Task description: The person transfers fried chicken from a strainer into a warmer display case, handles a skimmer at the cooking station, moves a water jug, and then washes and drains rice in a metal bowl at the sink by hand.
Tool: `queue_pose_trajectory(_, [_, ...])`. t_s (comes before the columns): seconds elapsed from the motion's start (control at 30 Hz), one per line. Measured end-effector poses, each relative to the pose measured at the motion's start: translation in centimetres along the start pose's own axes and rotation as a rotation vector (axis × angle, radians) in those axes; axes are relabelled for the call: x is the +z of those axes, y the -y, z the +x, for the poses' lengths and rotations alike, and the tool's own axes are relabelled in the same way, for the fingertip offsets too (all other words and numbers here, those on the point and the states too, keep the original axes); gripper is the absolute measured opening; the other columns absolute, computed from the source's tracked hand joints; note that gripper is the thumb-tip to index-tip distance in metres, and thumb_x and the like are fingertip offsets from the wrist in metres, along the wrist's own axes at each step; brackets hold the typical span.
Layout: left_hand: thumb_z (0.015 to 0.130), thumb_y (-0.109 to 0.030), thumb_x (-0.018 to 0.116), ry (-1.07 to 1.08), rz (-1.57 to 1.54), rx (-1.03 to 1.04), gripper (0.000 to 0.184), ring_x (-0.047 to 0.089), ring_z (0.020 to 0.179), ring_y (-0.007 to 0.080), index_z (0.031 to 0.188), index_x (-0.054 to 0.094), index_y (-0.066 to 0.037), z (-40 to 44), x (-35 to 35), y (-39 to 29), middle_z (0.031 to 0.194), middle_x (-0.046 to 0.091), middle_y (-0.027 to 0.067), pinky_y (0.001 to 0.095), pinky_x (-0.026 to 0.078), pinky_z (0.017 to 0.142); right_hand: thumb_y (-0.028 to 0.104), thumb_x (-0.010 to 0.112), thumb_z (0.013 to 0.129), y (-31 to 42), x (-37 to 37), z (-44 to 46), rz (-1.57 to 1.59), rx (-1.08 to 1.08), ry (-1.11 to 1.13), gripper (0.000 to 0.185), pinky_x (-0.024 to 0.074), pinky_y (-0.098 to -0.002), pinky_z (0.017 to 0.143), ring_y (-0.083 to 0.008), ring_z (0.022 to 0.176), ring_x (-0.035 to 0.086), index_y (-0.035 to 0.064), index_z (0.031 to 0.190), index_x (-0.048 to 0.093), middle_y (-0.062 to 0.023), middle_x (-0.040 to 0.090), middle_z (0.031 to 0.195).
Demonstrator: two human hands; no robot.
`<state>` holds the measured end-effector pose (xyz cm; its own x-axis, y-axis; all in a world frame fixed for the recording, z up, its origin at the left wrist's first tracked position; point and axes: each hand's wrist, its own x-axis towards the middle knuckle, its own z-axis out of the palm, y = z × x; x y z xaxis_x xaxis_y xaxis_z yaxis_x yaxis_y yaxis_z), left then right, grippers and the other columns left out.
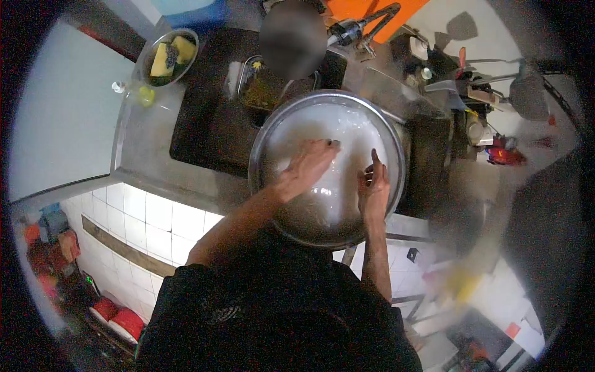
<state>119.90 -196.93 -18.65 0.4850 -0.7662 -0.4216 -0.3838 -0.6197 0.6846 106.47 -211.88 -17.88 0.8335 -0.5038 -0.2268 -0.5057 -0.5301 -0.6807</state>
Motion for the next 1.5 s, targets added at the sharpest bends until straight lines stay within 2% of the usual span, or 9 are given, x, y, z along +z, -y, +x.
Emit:
queue_pose_trajectory(0.1, [0.084,-0.008,0.059,-0.556,0.204,0.283,0.043,0.060,0.107,0.0361,0.126,0.056,-0.002,-1.7,0.6,2.4,0.108,0.062,0.0205,0.0463,0.048,0.096,0.002,0.069,0.081,-1.0,-1.5,-1.9,-0.402,-0.368,-0.262,0.068,0.0511,-0.0382,0.087,-0.0335,0.109,0.051,0.0078,0.144,0.043,-0.0184,0.048,0.121])
queue_pose_trajectory(0.23, [0.089,-0.015,0.067,-0.993,0.130,0.236,0.043,0.060,0.111,0.0320,0.128,0.057,-0.003,-5.3,-3.0,5.1,0.117,0.064,0.0165,0.0388,0.046,0.101,0.012,0.075,0.084,-8.8,-2.7,-5.1,-0.160,-0.010,-0.503,0.064,0.0468,-0.0376,0.091,-0.0274,0.105,0.054,0.0037,0.140,0.044,-0.0145,0.054,0.114])
queue_pose_trajectory(0.37, [0.092,-0.026,0.068,-0.904,-0.381,0.023,0.039,0.061,0.110,0.0261,0.124,0.060,-0.006,-4.5,-3.4,11.6,0.116,0.065,0.0130,0.0353,0.047,0.098,0.015,0.073,0.088,-11.0,-0.4,-9.1,0.633,0.292,-0.364,0.040,0.0477,-0.0323,0.078,-0.0188,0.087,0.058,-0.0012,0.121,0.057,-0.0088,0.065,0.101])
queue_pose_trajectory(0.43, [0.095,-0.033,0.064,-0.572,-1.033,-0.014,0.037,0.061,0.101,0.0157,0.120,0.063,-0.005,-3.9,-3.0,12.9,0.112,0.066,0.0067,0.0293,0.048,0.092,0.016,0.068,0.088,-10.1,0.1,-9.2,0.596,0.307,-0.339,0.041,0.0470,-0.0356,0.085,-0.0223,0.093,0.060,-0.0008,0.123,0.057,-0.0120,0.063,0.112])
queue_pose_trajectory(0.73, [0.100,-0.042,0.054,-0.457,-1.564,-0.125,0.041,0.060,0.095,0.0113,0.118,0.065,-0.007,-2.5,0.4,13.9,0.104,0.067,0.0018,0.0265,0.048,0.086,0.007,0.062,0.081,-4.7,-1.2,-10.2,0.793,0.273,-0.360,0.035,0.0474,-0.0335,0.083,-0.0193,0.091,0.060,0.0011,0.115,0.060,-0.0072,0.065,0.104])
queue_pose_trajectory(1.1, [0.102,-0.036,0.052,-0.499,-1.520,0.035,0.034,0.061,0.083,0.0107,0.108,0.069,-0.007,-1.2,5.1,15.6,0.094,0.068,0.0018,0.0266,0.050,0.074,0.005,0.070,0.076,-3.7,-3.9,-12.5,0.715,0.293,-0.451,0.047,0.0460,-0.0382,0.091,-0.0253,0.100,0.059,-0.0011,0.120,0.059,-0.0106,0.064,0.113])
queue_pose_trajectory(1.2, [0.102,-0.032,0.052,-0.331,-1.565,-0.117,0.033,0.063,0.087,0.0127,0.111,0.067,-0.004,0.5,6.2,17.2,0.098,0.069,0.0042,0.0290,0.052,0.079,0.007,0.068,0.077,-3.9,-4.3,-12.7,0.655,0.277,-0.449,0.048,0.0444,-0.0395,0.095,-0.0274,0.105,0.057,-0.0015,0.123,0.058,-0.0120,0.062,0.118])
queue_pose_trajectory(1.33, [0.101,-0.036,0.052,-0.538,-1.363,0.132,0.038,0.064,0.096,0.0191,0.118,0.066,-0.005,3.4,9.1,20.0,0.106,0.069,0.0090,0.0332,0.050,0.091,0.008,0.064,0.079,-9.5,-3.6,-13.9,0.549,0.044,-0.568,0.051,0.0426,-0.0409,0.096,-0.0280,0.109,0.055,-0.0012,0.128,0.055,-0.0131,0.059,0.124])
queue_pose_trajectory(1.5, [0.099,-0.041,0.054,-0.636,-1.025,0.174,0.042,0.065,0.100,0.0224,0.120,0.067,-0.007,0.2,3.3,16.6,0.110,0.069,0.0098,0.0341,0.048,0.095,0.018,0.068,0.082,-5.6,-4.3,-12.9,0.574,0.240,-0.496,0.053,0.0449,-0.0409,0.091,-0.0265,0.105,0.055,-0.0015,0.129,0.054,-0.0131,0.060,0.120])
